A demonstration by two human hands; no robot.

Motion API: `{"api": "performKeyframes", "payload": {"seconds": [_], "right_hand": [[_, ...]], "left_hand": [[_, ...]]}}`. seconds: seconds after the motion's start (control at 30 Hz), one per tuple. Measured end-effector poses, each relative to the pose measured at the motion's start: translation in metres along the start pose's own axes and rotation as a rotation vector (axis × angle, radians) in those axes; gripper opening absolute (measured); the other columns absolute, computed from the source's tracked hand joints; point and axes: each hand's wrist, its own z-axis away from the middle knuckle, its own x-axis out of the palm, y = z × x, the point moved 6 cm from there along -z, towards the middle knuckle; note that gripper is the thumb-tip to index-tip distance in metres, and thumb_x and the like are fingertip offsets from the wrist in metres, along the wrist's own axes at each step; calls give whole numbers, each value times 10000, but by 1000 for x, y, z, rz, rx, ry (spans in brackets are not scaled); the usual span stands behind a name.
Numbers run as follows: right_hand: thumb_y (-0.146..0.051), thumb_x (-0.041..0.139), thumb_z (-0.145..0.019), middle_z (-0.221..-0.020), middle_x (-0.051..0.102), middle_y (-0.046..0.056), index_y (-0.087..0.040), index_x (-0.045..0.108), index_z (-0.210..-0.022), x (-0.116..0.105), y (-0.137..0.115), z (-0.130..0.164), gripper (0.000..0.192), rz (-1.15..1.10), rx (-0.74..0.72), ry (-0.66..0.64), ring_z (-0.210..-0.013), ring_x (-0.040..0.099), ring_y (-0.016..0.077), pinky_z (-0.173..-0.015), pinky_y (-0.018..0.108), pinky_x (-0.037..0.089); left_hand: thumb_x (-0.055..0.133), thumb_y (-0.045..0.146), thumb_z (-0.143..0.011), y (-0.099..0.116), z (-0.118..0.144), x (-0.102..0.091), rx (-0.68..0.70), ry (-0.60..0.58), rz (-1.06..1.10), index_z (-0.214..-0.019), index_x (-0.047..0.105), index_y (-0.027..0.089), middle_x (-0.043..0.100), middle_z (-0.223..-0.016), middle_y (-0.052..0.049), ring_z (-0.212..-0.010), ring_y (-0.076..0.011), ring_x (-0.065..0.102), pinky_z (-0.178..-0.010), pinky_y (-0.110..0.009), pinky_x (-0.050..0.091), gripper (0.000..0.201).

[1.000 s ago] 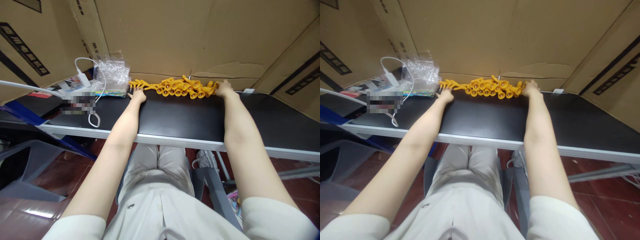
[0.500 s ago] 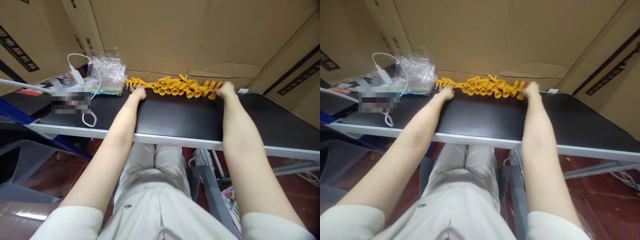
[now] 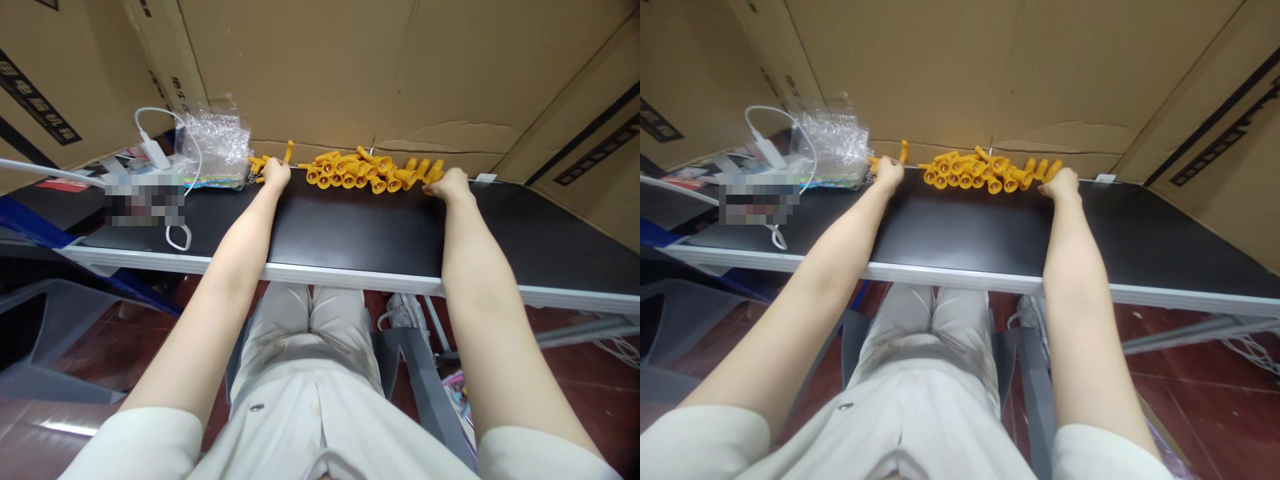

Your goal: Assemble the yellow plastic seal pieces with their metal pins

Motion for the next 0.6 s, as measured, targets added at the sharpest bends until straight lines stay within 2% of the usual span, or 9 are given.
{"api": "performKeyframes", "payload": {"seconds": [0.1,0.2,0.3,0.4,0.5,0.6], "right_hand": [[-93,802,-940,-1592,554,348,71,576,-1549,-15,-6,9,670,-95,96,97,-1506,573,366,-1198,353,453],[-88,679,-1009,-1536,613,308,34,617,-1497,-29,-31,18,507,-98,-41,209,-1464,595,319,-1168,321,447],[-89,634,-1013,-1486,668,257,-11,695,-1420,-28,-60,24,419,-88,-231,252,-1392,633,309,-1157,344,453],[-63,712,-924,-1419,713,229,-51,733,-1391,-5,-91,29,467,-91,-493,215,-1344,658,333,-1186,421,463],[-154,774,-882,-1344,741,189,-143,772,-1320,29,-113,36,438,-105,-735,97,-1287,691,378,-1164,531,515],[-265,793,-893,-1313,747,178,-168,794,-1254,53,-124,44,374,-132,-862,32,-1275,698,414,-1162,603,529]], "left_hand": [[476,188,-1073,0,-2,-4,-98,41,495,-1128,671,167,810,-1322,-164,-1239,-210,777,-1082,-338,604,204],[567,186,-1051,6,1,-1,-145,-12,780,-1047,643,209,848,-1236,-92,-1182,-175,796,-1013,-313,637,79],[642,177,-1018,18,12,4,-172,-81,953,-1080,653,218,862,-1157,-74,-1167,-166,806,-1002,-276,643,75],[697,192,-1011,33,28,9,-207,-171,1101,-1220,649,234,858,-1127,-63,-1186,-182,812,-1052,-298,638,218],[712,181,-1018,47,43,12,-248,-266,1219,-1330,607,208,832,-1243,-111,-1255,-217,794,-1101,-344,624,329],[661,161,-1054,59,53,12,-260,-349,1295,-1380,570,180,790,-1353,-151,-1349,-230,749,-1141,-358,600,339]]}}
